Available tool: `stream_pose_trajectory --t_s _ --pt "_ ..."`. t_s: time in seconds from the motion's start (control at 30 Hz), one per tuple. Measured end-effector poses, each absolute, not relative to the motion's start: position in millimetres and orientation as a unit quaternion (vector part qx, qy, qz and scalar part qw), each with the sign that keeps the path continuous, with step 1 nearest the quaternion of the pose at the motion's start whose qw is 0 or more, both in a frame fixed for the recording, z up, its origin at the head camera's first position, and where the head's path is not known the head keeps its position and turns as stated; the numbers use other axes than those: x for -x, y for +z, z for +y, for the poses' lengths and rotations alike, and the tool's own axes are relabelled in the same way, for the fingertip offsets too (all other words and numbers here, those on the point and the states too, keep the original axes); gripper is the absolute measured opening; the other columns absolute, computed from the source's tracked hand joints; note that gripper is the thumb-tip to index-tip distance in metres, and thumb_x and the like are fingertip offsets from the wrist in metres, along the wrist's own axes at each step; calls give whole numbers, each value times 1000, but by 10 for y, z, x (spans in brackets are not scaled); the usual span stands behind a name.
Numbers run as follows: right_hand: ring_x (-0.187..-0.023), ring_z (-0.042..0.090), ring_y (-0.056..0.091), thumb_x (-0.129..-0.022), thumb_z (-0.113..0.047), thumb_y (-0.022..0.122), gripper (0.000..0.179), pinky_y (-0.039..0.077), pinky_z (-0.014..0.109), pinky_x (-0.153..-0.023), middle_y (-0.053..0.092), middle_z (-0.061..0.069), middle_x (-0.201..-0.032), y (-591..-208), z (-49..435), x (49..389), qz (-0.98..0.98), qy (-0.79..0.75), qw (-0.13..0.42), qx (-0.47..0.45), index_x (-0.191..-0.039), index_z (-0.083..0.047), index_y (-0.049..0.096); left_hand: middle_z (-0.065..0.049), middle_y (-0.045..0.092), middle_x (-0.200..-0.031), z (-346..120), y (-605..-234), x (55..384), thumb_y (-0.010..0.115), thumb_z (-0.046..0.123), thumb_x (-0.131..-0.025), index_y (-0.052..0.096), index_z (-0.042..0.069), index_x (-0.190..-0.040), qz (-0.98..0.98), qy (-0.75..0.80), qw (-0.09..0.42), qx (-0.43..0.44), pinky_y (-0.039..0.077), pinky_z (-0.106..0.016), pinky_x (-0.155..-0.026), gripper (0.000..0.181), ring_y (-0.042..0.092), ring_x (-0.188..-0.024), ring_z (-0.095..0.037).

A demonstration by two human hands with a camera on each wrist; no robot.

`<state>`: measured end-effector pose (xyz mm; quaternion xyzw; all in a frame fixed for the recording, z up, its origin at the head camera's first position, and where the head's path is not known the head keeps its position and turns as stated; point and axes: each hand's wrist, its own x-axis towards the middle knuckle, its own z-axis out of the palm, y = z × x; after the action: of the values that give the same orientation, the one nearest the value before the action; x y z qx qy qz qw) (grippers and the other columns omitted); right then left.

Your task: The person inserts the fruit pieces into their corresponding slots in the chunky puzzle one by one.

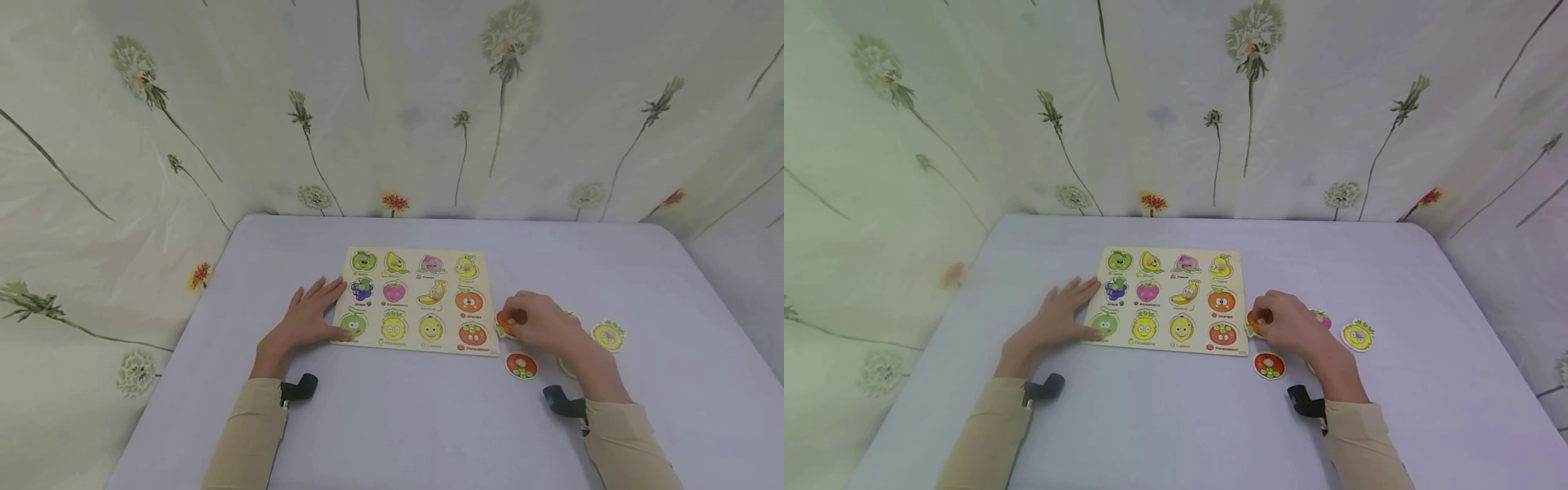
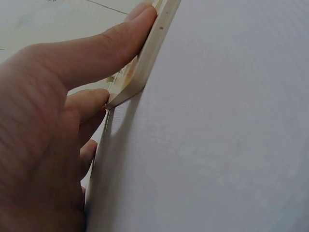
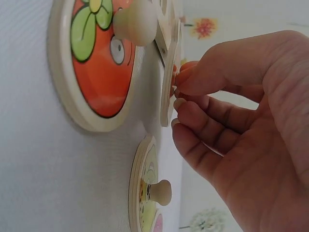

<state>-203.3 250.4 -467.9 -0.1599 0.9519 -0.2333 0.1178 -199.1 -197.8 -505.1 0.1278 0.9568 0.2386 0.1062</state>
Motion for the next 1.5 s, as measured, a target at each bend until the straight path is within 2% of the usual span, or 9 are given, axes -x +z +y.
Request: stream_pose_trajectory --t_s 0.47,0.87,1.5 --pt "-84 19 52 -86 -10 66 12 46 29 -69 61 1 -86 -4633 2418 2058 951 -232 135 154 -96 -14 70 6 21 -167 -1967 -5036 1977 78 58 -73 26 20 -159 958 233 105 -127 -1 -60 -125 108 7 -157 -27" --pt "-80 18 52 -85 -11 65 8 40 30 -65 57 1 -80 -4622 2346 2070 952 -227 132 156 -89 -17 67 6 21 -167 -1970 -5038 1983 78 59 -73 26 21 -159 959 231 104 -129 0 -60 -125 108 7 -157 -27" --pt "-79 19 52 -83 -9 64 8 43 29 -66 60 2 -81 -4609 2173 2200 952 -233 119 161 -88 -14 69 4 22 -167 -1959 -4978 1957 78 58 -73 27 19 -158 959 230 104 -129 1 -61 -125 106 8 -157 -28"
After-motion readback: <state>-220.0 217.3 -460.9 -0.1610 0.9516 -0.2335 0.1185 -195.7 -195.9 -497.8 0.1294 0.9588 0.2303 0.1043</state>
